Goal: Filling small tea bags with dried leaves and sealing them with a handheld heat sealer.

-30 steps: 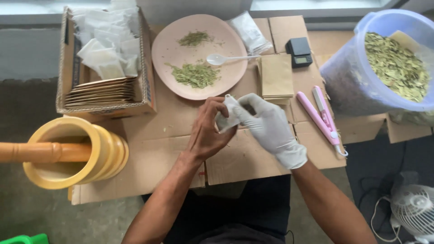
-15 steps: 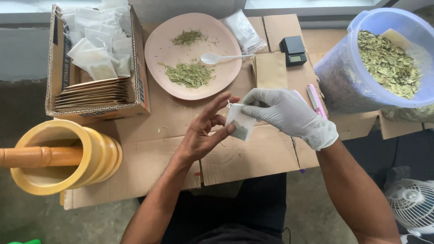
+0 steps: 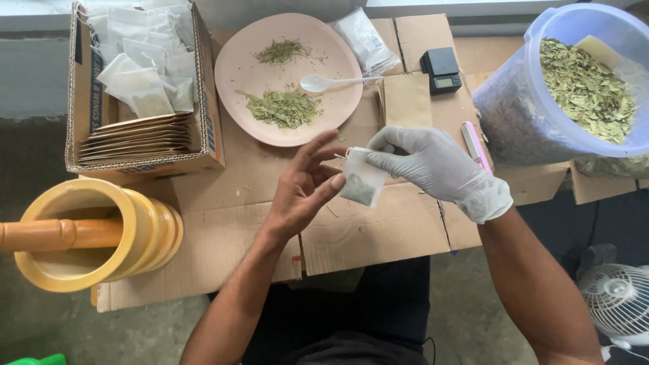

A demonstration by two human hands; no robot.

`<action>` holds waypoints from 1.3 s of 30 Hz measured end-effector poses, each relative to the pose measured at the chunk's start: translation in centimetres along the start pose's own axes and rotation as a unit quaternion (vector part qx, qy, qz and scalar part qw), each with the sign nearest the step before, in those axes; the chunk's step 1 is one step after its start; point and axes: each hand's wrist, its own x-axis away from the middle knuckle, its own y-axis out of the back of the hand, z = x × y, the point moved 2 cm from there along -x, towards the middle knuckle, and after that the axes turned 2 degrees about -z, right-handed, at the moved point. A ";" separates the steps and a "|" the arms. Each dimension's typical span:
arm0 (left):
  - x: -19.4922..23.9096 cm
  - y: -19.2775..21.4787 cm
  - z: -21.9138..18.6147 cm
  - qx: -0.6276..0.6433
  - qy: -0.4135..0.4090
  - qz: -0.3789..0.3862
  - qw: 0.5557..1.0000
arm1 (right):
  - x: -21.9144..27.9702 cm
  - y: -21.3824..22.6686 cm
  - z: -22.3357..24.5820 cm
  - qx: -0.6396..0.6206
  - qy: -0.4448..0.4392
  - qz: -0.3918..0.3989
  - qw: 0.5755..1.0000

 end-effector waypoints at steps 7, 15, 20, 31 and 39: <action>-0.2 0.1 0.7 -0.103 0.031 -0.036 0.994 | 1.1 1.7 1.9 0.033 -0.009 -0.023 0.999; 1.1 -1.2 0.6 -0.230 -0.090 0.106 0.963 | -0.3 0.1 0.5 -0.068 0.021 0.004 0.997; 0.4 -1.0 -0.6 -0.200 -0.145 0.059 0.967 | -0.8 -1.8 -0.7 -0.069 -0.013 0.035 0.997; 0.4 -0.4 1.3 -0.146 -0.121 0.049 0.981 | -1.6 -2.8 -4.0 -0.204 0.021 0.008 0.979; 0.2 -0.5 -0.3 -0.226 -0.106 0.037 0.968 | 0.9 -0.2 -4.0 0.024 0.080 -0.130 0.988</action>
